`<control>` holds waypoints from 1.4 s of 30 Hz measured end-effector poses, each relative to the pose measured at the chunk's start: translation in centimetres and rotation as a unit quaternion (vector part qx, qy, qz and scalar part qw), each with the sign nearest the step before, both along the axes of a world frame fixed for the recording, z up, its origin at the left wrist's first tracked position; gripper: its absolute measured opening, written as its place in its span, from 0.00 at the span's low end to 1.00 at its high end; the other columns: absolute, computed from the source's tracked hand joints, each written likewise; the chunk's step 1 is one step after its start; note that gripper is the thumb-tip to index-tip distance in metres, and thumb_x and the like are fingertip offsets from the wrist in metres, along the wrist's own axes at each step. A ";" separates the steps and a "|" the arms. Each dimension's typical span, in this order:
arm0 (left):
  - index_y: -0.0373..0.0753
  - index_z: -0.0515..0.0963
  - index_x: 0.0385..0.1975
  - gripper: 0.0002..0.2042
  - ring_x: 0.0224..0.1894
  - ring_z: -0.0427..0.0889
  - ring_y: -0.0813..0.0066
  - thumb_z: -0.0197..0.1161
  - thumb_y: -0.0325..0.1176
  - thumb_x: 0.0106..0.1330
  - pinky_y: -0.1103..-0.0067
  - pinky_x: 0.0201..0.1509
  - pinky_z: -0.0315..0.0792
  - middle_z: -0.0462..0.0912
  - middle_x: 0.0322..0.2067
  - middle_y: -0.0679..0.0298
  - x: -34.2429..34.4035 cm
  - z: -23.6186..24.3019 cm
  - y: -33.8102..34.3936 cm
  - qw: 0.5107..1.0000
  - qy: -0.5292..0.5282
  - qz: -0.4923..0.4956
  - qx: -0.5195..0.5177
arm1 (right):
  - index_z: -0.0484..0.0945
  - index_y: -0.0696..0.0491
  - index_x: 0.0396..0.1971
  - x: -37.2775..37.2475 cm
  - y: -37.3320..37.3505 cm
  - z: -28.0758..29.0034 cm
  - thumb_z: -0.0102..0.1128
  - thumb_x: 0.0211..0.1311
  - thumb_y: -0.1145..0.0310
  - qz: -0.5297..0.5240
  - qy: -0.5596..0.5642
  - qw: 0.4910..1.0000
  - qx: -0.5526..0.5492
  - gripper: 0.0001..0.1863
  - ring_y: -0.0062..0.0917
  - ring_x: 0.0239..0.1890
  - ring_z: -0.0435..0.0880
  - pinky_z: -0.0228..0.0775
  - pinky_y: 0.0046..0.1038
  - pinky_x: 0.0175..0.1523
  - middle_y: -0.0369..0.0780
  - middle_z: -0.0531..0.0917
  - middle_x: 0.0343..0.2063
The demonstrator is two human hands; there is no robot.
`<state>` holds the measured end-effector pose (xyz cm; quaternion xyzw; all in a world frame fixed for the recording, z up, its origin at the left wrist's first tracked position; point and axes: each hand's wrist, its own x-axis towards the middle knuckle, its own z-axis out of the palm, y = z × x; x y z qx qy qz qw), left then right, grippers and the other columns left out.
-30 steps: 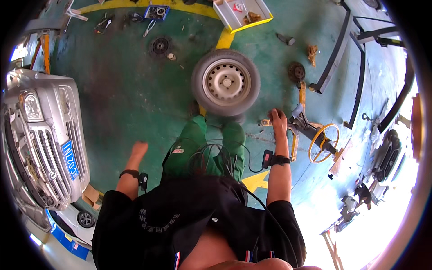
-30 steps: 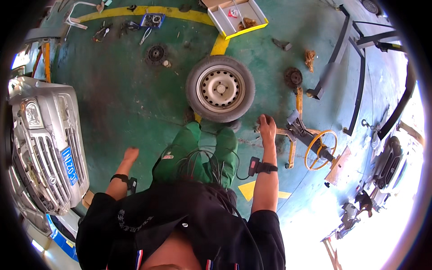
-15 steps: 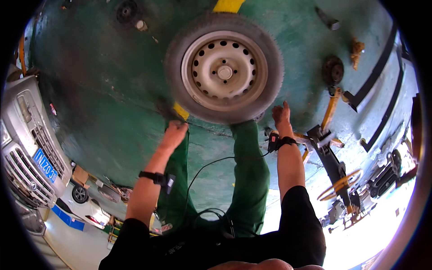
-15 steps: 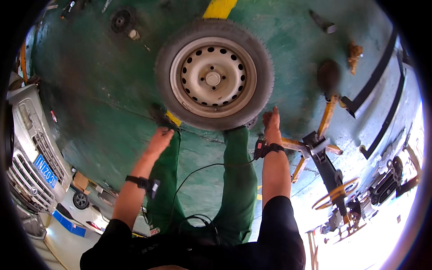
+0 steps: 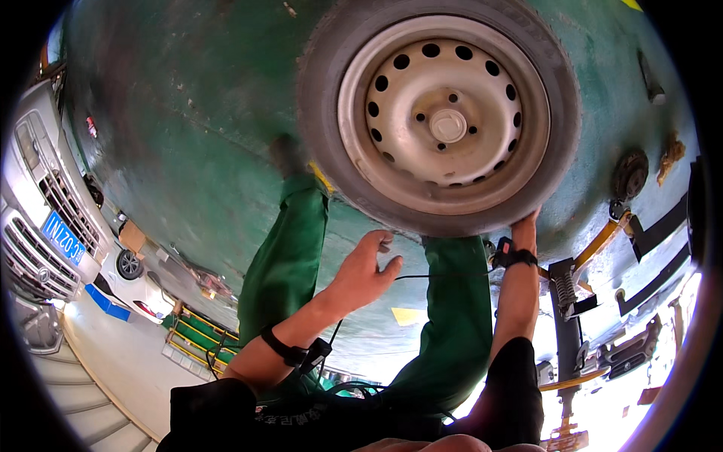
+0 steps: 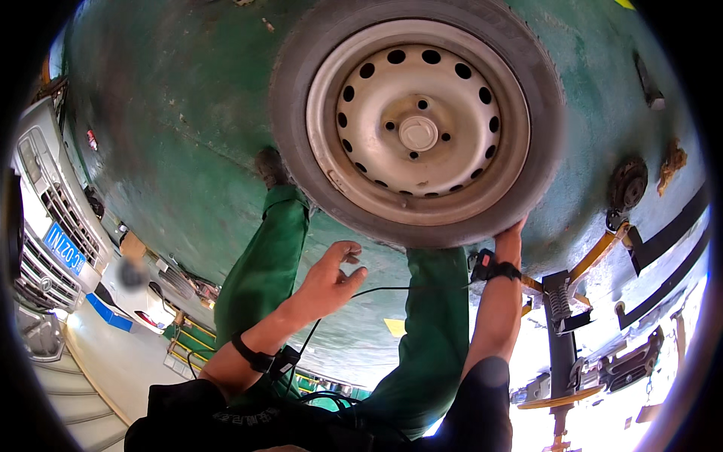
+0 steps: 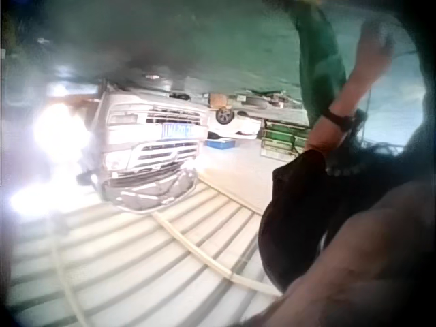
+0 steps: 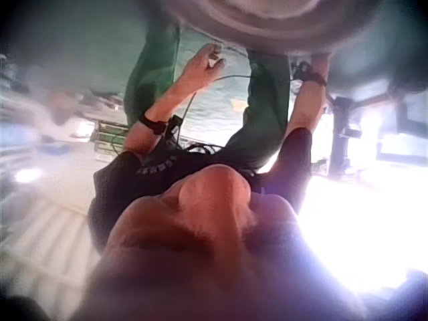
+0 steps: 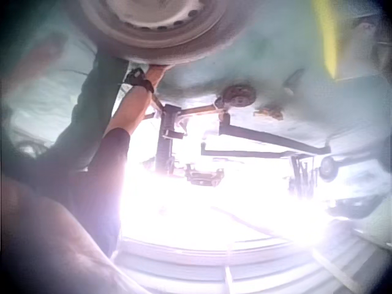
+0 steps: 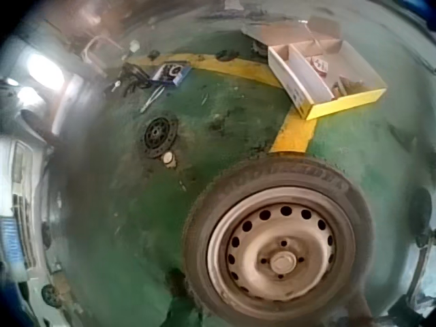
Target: The person picks up a tire from the ground, lifts it onto the wheel hub of a vehicle, aligns the holes, and threads the lug nuts onto the bolts by hand.
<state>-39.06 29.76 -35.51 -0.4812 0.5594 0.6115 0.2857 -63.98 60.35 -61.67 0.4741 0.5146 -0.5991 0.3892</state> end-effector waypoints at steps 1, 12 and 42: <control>0.32 0.64 0.58 0.26 0.56 0.75 0.58 0.66 0.37 0.65 0.70 0.50 0.74 0.73 0.54 0.46 0.0 0.5 -0.6 0.999 0.039 -0.006 -0.025 | 0.65 0.47 0.66 0.4 0.0 0.8 0.41 0.62 0.35 0.002 0.006 1.000 -0.001 0.39 0.41 0.63 0.69 0.62 0.47 0.67 0.41 0.72 0.62; 0.27 0.46 0.68 0.62 0.72 0.48 0.42 0.79 0.55 0.39 0.54 0.73 0.47 0.50 0.68 0.40 2.0 12.6 -6.9 0.930 0.108 -0.218 -0.277 | 0.62 0.57 0.66 10.5 -21.3 33.6 0.38 0.73 0.42 0.197 0.263 0.935 0.137 0.35 0.38 0.64 0.65 0.53 0.36 0.68 0.46 0.67 0.64; 0.33 0.66 0.64 0.46 0.62 0.69 0.50 0.59 0.69 0.57 0.51 0.61 0.62 0.71 0.61 0.50 11.7 19.9 -57.2 0.856 0.063 0.509 0.061 | 0.53 0.63 0.65 17.6 -67.6 45.1 0.62 0.56 0.40 0.761 0.538 0.343 0.122 0.50 0.55 0.59 0.61 0.56 0.54 0.63 0.59 0.62 0.59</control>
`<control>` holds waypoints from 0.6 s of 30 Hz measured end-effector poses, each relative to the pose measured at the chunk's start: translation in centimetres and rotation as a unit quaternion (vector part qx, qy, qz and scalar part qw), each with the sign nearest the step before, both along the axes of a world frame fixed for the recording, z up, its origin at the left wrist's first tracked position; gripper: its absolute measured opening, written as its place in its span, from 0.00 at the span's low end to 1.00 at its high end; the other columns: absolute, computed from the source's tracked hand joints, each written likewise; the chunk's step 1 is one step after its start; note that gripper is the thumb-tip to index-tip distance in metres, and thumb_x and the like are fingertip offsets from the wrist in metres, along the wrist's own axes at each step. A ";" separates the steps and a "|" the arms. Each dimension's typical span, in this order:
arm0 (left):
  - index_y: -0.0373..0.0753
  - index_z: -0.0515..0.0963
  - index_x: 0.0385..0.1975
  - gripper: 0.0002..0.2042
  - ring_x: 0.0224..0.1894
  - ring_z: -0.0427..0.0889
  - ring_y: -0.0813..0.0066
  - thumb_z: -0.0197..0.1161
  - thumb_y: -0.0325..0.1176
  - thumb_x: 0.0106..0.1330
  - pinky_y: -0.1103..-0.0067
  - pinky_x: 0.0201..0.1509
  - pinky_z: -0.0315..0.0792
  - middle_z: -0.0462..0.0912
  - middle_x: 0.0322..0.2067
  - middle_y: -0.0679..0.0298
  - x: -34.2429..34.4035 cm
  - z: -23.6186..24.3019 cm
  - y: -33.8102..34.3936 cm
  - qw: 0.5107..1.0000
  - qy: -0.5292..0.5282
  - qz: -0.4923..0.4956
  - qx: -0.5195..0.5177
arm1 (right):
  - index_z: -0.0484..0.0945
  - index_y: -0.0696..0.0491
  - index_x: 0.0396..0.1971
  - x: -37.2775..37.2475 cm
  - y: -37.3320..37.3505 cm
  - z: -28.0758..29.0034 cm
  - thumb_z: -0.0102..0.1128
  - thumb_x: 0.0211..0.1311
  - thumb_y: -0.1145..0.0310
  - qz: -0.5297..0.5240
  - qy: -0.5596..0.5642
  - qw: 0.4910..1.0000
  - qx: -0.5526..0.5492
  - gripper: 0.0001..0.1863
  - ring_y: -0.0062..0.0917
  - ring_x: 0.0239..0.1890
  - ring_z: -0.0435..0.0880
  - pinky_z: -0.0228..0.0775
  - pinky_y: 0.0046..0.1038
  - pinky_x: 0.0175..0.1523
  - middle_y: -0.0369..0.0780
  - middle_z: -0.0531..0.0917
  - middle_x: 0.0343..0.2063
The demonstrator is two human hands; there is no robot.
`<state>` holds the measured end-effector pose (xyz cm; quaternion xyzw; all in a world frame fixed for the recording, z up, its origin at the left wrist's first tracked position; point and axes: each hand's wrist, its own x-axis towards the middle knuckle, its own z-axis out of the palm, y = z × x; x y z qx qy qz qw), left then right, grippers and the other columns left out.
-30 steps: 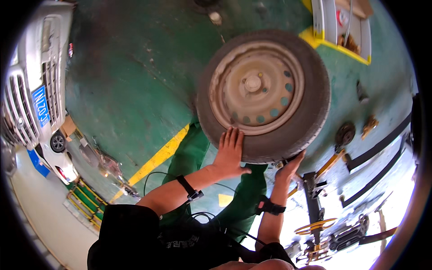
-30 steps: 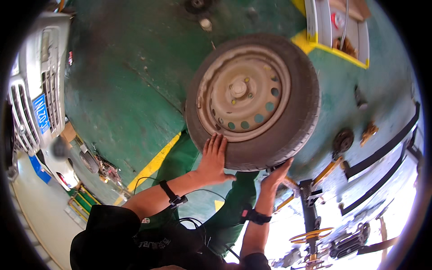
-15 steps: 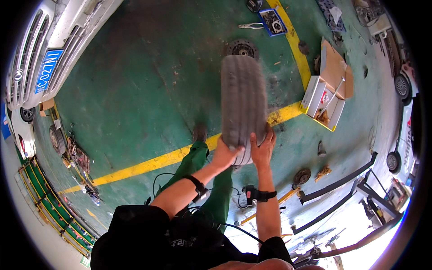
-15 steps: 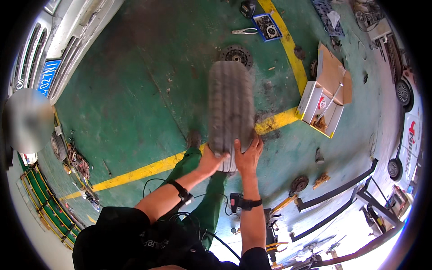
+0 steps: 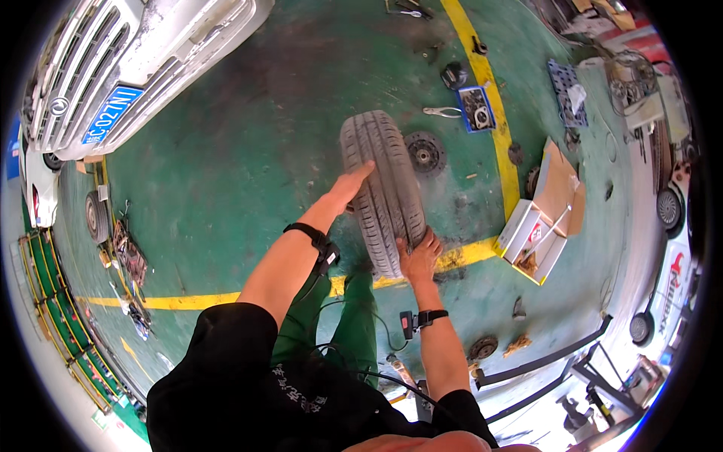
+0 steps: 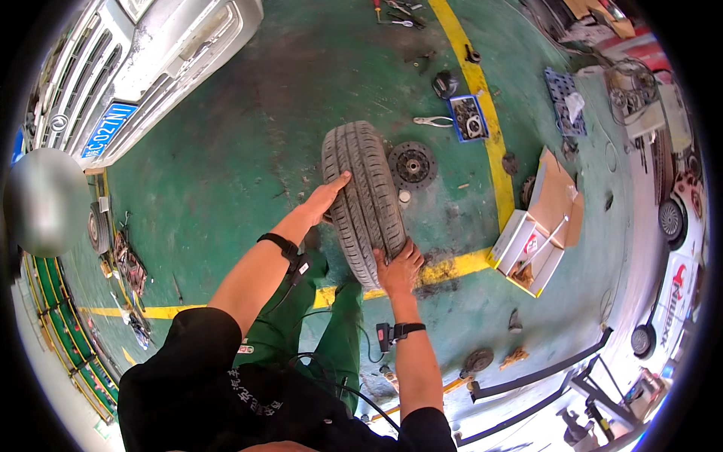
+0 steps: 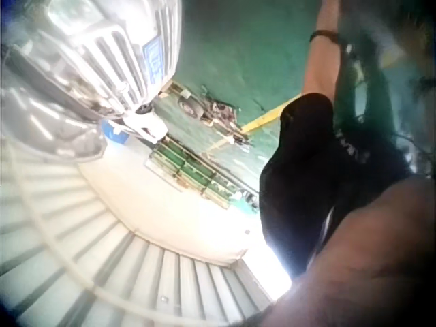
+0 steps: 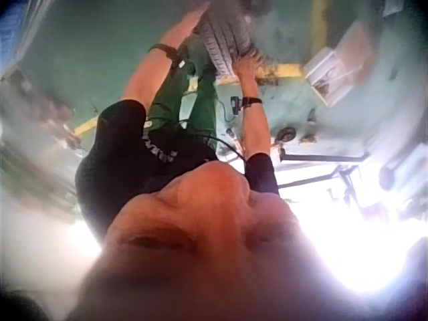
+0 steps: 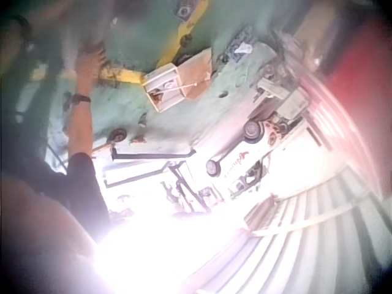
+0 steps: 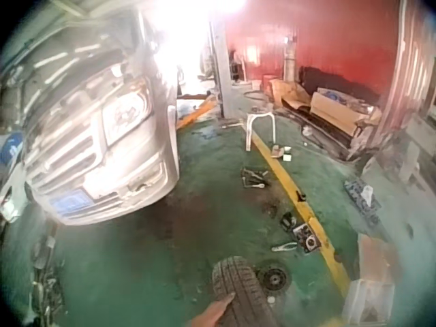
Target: The person picks up a tire from the ground, lifts it onto the wheel hub of a vehicle, aligns the holes, and threads the lug nuts onto the bolts by hand.
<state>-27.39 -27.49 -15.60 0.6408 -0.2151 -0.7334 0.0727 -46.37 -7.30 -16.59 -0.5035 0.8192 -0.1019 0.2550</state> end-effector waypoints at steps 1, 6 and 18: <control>0.32 0.66 0.64 0.48 0.62 0.70 0.51 0.58 0.71 0.56 0.50 0.60 0.63 0.71 0.61 0.50 -0.2 -0.1 -1.3 1.000 0.006 -0.022 -0.007 | 0.51 0.64 0.65 0.8 -0.5 -0.2 0.61 0.56 0.39 -0.020 -0.016 1.000 0.015 0.52 0.56 0.61 0.60 0.54 0.54 0.65 0.59 0.61 0.61; 0.22 0.53 0.66 0.57 0.63 0.69 0.51 0.61 0.71 0.53 0.53 0.64 0.63 0.67 0.61 0.43 0.4 -0.8 -8.4 0.997 -0.039 -0.039 -0.044 | 0.45 0.63 0.68 5.0 -6.8 1.1 0.58 0.57 0.36 -0.102 -0.085 0.989 0.062 0.54 0.54 0.67 0.56 0.52 0.51 0.68 0.59 0.57 0.64; 0.17 0.40 0.65 0.65 0.69 0.59 0.44 0.74 0.64 0.46 0.66 0.72 0.56 0.54 0.65 0.29 4.8 -0.4 -12.6 0.975 -0.062 -0.193 -0.090 | 0.57 0.66 0.66 0.2 -41.7 4.9 0.47 0.65 0.37 -0.142 -0.210 0.967 0.035 0.47 0.53 0.63 0.69 0.60 0.44 0.65 0.58 0.69 0.62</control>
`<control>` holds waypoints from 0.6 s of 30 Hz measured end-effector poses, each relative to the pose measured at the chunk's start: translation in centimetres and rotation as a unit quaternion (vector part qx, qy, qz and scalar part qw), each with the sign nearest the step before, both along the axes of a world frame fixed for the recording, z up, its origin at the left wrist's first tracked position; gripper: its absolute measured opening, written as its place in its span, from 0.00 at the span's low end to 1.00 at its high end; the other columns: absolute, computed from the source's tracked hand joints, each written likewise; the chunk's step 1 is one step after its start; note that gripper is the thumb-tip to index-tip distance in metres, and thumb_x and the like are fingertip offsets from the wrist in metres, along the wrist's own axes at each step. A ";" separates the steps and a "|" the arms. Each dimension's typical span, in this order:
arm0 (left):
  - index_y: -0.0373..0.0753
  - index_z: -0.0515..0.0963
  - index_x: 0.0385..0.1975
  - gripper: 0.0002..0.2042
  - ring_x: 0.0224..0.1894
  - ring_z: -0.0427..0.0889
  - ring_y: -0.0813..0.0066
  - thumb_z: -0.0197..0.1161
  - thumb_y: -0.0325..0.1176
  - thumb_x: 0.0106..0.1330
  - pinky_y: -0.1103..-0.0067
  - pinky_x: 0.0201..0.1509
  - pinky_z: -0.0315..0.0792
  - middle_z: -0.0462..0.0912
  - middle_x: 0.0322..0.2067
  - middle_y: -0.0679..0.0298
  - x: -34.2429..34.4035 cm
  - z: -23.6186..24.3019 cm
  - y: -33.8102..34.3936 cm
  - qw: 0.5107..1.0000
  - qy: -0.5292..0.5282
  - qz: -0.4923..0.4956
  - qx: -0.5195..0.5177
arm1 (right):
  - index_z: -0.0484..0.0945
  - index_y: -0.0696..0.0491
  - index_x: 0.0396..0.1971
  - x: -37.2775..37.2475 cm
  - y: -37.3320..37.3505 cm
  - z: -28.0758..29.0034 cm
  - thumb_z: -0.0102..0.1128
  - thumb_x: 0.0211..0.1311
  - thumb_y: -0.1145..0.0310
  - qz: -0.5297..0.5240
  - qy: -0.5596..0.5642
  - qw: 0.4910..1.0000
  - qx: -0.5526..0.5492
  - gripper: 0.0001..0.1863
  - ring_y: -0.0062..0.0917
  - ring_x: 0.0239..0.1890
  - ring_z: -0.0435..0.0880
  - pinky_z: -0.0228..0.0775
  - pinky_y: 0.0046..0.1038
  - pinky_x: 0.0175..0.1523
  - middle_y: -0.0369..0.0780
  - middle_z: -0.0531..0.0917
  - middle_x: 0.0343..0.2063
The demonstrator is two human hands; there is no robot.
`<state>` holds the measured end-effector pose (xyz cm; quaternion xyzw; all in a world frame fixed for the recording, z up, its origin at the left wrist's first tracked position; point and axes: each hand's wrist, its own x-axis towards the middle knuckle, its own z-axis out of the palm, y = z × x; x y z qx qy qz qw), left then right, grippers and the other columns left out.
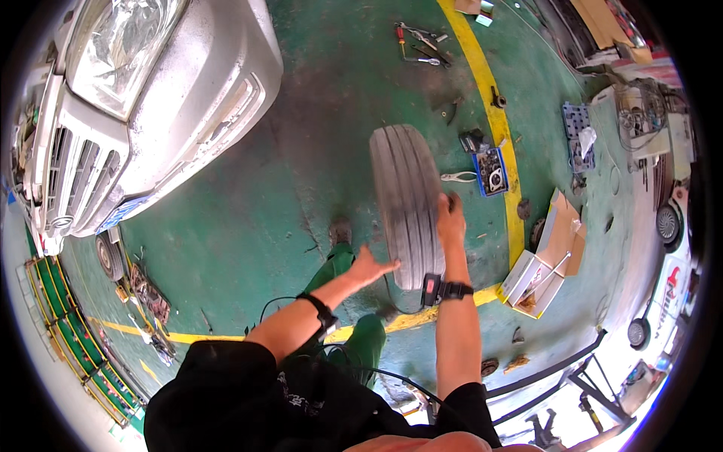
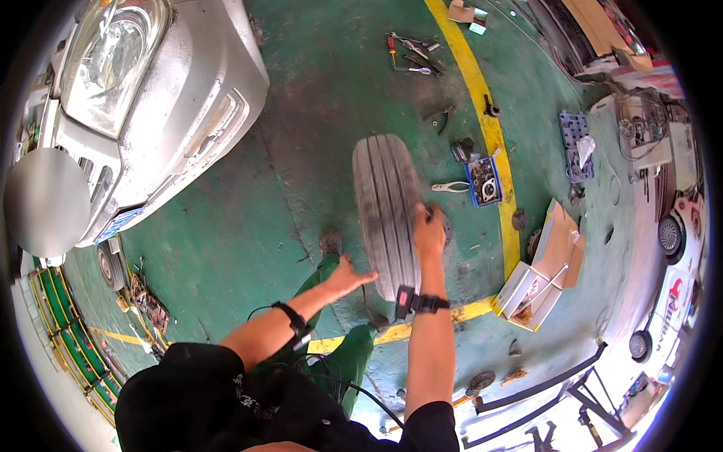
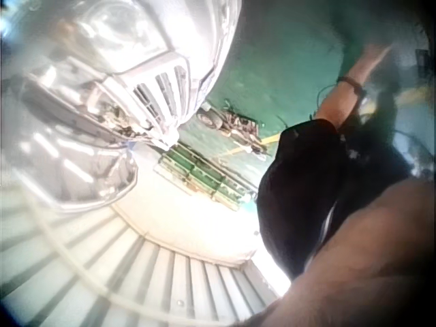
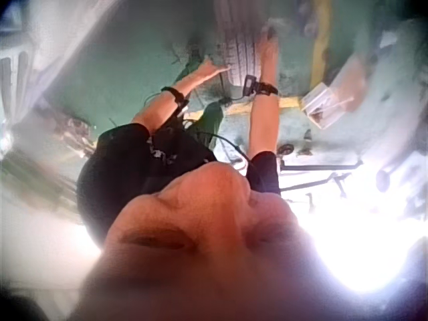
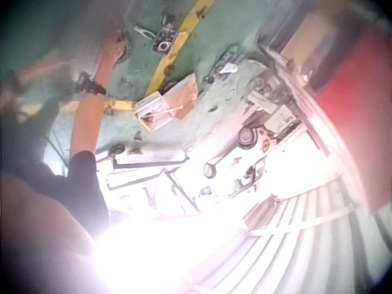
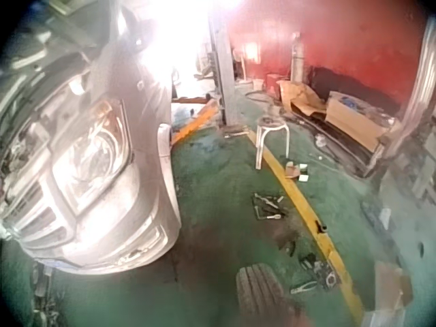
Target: The person picks up a tire from the ground, lifts it onto the wheel hub of a vehicle, aligns the holes, and threads the lug nuts onto the bolts by hand.
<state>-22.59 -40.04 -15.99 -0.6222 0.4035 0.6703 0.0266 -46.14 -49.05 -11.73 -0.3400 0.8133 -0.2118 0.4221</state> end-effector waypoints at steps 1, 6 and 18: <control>0.16 0.40 0.65 0.65 0.69 0.59 0.43 0.74 0.64 0.46 0.66 0.72 0.57 0.55 0.65 0.29 -0.3 1.0 -3.9 1.000 -0.004 -0.009 0.003 | 0.57 0.65 0.66 -0.6 1.4 -1.4 0.47 0.65 0.38 -0.008 0.018 1.000 0.016 0.46 0.52 0.62 0.70 0.60 0.44 0.65 0.57 0.70 0.61; 0.14 0.40 0.63 0.64 0.62 0.67 0.46 0.75 0.62 0.46 0.68 0.65 0.64 0.63 0.58 0.29 -0.6 2.4 -17.4 1.000 -0.018 0.004 -0.024 | 0.57 0.62 0.67 0.7 4.2 -3.6 0.49 0.66 0.40 0.005 0.084 0.996 0.042 0.43 0.50 0.63 0.69 0.58 0.42 0.67 0.55 0.70 0.62; 0.16 0.30 0.65 0.66 0.67 0.64 0.48 0.69 0.64 0.52 0.68 0.67 0.63 0.57 0.65 0.33 1.9 -3.9 -40.7 0.953 -0.158 0.202 -0.161 | 0.52 0.62 0.69 7.1 -21.4 -4.4 0.55 0.62 0.39 0.128 0.026 0.990 -0.056 0.48 0.51 0.67 0.60 0.54 0.44 0.70 0.58 0.63 0.65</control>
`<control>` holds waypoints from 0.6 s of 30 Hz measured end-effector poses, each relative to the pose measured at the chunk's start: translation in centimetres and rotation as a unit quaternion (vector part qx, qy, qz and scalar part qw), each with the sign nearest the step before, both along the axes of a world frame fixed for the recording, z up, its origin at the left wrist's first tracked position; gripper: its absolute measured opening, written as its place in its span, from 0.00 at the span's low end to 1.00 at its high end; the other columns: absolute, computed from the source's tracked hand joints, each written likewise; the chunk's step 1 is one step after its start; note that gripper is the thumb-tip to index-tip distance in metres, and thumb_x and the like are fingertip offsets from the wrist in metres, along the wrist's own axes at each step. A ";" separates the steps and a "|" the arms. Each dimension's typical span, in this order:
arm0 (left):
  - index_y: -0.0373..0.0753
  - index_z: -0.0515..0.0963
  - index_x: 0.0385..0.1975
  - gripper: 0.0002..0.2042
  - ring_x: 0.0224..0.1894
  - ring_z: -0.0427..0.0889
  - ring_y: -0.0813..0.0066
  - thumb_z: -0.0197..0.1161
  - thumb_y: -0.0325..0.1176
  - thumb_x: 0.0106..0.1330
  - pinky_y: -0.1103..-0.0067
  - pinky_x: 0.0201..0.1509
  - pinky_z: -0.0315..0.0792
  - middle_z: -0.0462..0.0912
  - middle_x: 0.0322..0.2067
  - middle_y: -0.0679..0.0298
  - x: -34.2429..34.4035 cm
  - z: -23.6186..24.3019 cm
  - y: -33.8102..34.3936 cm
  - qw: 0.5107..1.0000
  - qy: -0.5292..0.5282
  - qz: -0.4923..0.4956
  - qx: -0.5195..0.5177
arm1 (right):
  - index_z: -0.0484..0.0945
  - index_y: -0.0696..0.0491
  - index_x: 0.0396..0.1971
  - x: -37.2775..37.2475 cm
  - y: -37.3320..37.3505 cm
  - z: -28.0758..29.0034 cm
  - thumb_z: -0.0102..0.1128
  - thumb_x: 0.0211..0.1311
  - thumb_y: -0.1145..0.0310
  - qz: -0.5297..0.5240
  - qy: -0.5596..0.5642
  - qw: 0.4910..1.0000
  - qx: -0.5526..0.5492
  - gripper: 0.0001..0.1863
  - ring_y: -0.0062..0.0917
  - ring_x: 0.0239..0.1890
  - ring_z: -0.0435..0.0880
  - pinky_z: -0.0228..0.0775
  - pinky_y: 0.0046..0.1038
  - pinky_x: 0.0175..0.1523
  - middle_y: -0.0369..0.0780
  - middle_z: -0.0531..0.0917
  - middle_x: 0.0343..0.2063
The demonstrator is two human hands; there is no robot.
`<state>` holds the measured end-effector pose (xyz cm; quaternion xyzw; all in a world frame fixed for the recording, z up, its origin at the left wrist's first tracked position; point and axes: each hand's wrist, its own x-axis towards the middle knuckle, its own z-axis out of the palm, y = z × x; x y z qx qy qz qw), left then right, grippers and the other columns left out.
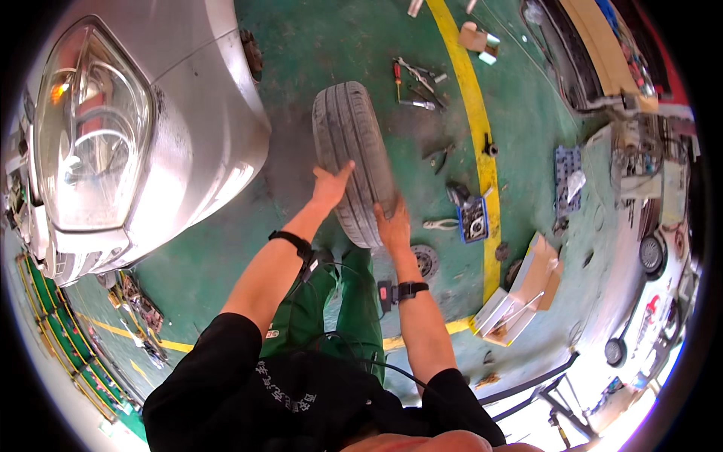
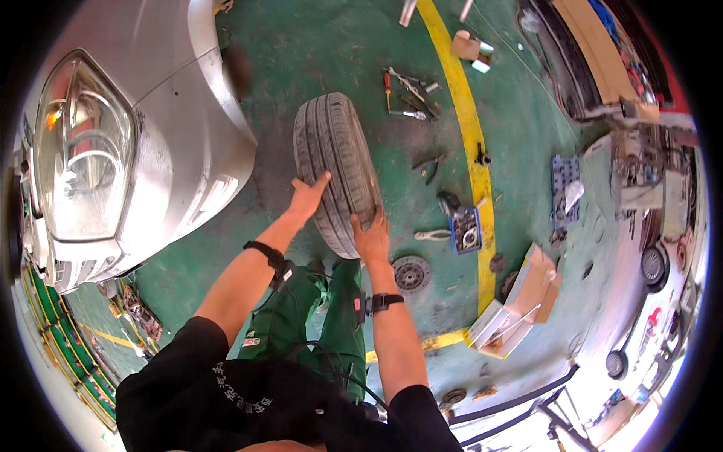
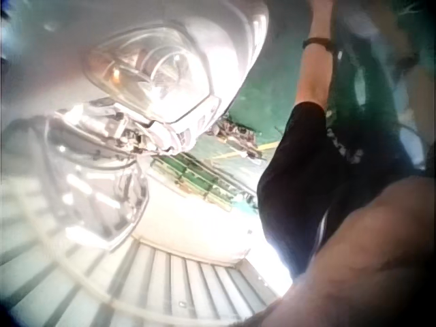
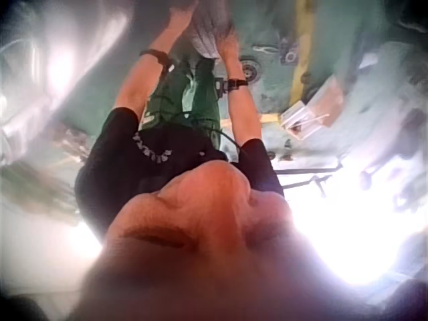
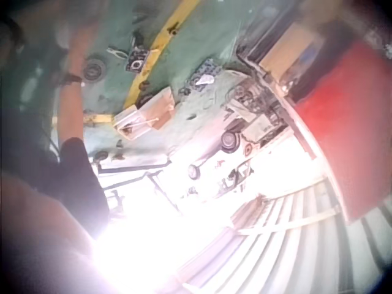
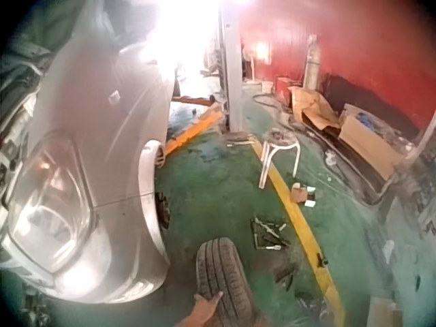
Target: The person picks up a tire from the ground, lifts it onto the wheel hub of a vehicle, aligns the holes, and threads the lug nuts onto the bolts by hand.
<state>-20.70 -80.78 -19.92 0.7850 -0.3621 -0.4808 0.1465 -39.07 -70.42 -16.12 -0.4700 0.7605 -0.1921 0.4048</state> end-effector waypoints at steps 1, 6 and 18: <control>0.17 0.29 0.66 0.67 0.67 0.63 0.48 0.70 0.64 0.51 0.67 0.67 0.62 0.56 0.65 0.33 -0.4 1.1 -3.9 0.999 0.037 0.015 0.026 | 0.52 0.62 0.69 -0.2 -0.8 -0.2 0.55 0.63 0.39 0.004 0.019 1.000 -0.003 0.48 0.52 0.67 0.61 0.55 0.43 0.69 0.59 0.63 0.65; 0.19 0.31 0.67 0.66 0.69 0.59 0.46 0.73 0.61 0.50 0.62 0.69 0.60 0.54 0.66 0.34 -2.6 5.9 -13.5 0.999 0.018 -0.049 0.000 | 0.48 0.60 0.70 -2.6 -7.8 -0.9 0.54 0.62 0.38 -0.004 0.021 0.995 0.102 0.50 0.51 0.69 0.57 0.53 0.44 0.70 0.57 0.60 0.67; 0.22 0.39 0.68 0.62 0.68 0.59 0.40 0.75 0.56 0.48 0.62 0.69 0.61 0.52 0.66 0.33 -3.5 5.6 -25.5 0.997 0.023 0.055 -0.041 | 0.50 0.64 0.69 -1.7 -27.0 0.6 0.46 0.62 0.31 0.025 0.036 0.997 0.070 0.53 0.55 0.66 0.63 0.56 0.45 0.68 0.61 0.63 0.63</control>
